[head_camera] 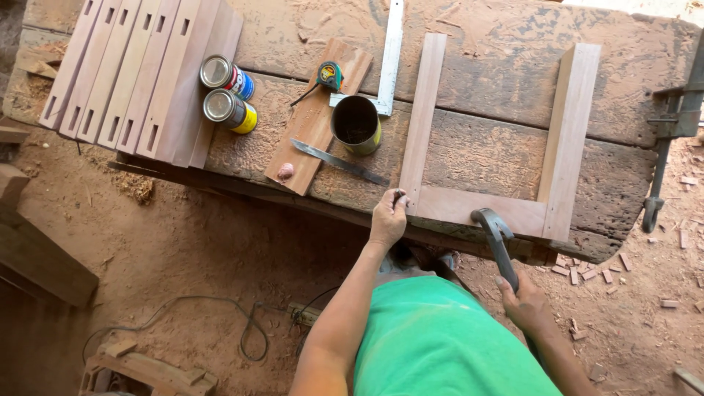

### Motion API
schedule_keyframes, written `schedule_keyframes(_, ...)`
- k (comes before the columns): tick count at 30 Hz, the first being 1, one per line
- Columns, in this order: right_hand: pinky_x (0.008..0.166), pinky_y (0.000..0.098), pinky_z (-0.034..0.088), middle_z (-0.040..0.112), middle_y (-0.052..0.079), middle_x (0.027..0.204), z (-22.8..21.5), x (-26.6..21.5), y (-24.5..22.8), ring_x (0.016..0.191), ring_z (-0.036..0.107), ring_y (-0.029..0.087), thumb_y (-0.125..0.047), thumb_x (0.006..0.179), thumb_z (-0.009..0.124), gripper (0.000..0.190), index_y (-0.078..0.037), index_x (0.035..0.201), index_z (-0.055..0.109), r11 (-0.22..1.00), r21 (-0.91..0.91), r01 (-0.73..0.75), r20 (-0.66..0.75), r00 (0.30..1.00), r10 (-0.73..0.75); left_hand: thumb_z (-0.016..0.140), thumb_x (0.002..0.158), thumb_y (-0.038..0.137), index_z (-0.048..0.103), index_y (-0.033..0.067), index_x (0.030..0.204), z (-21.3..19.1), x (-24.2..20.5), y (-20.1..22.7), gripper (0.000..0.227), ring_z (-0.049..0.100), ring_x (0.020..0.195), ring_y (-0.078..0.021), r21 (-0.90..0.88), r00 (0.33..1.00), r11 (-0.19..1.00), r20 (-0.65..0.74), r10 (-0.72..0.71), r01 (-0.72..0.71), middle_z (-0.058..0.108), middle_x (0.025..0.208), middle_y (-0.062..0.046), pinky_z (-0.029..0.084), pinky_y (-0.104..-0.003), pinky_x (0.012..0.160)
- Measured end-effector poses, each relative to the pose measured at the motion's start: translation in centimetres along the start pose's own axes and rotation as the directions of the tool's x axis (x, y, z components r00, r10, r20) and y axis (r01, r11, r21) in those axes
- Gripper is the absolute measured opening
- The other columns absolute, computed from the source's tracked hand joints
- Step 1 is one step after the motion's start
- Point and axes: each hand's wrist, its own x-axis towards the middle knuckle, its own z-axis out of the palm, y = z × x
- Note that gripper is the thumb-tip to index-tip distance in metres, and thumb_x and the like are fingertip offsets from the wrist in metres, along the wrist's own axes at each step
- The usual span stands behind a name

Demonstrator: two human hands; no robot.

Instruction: The person assembles a wooden frame by hammering nails into pre-drilled holes, then attaches additional slats to the frame. They use a hammer and a chisel to drive nails and smooth edges, working on a wooden workbench in an outdoor workshop.

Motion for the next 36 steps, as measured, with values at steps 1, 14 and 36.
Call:
schedule_keyframes(1,0.046,0.0323,0.054,0.06,0.007,0.064,0.2,0.2,0.3,0.051,0.061,0.019,-0.034,0.105,0.049,0.033,-0.005,0.117,0.06,0.999,0.034,0.002,0.008,1.0,-0.002,0.059,0.096,0.01,0.065,0.0083,0.109,0.1,0.0,0.1,0.015,0.065,0.073,-0.0179,0.016,0.999,0.999,-0.01,0.041,-0.04,0.075,0.092,-0.004,0.054,-0.031,0.071)
schedule_keyframes(14,0.051,0.0362,0.059,0.061,0.008,0.066,0.9,0.9,1.6,0.054,0.063,0.021,-0.036,0.105,0.048,0.033,-0.006,0.11,0.061,0.998,0.044,0.034,-0.009,0.999,-0.033,0.062,0.096,0.011,0.068,0.0081,0.106,0.0,0.9,-0.5,0.012,0.067,0.071,-0.0186,0.066,0.993,0.994,0.088,0.08,-0.086,0.075,0.086,-0.006,0.056,-0.033,0.07)
schedule_keyframes(36,0.042,0.0294,0.05,0.054,0.002,0.06,0.7,1.0,1.3,0.046,0.054,0.017,-0.034,0.105,0.047,0.03,-0.008,0.111,0.059,0.999,0.019,0.051,0.006,0.999,-0.051,0.06,0.094,0.008,0.066,0.0013,0.114,-1.1,1.9,-0.1,0.022,0.066,0.073,-0.019,0.084,0.99,0.99,0.092,0.108,-0.115,0.076,0.096,-0.01,0.055,-0.031,0.069)
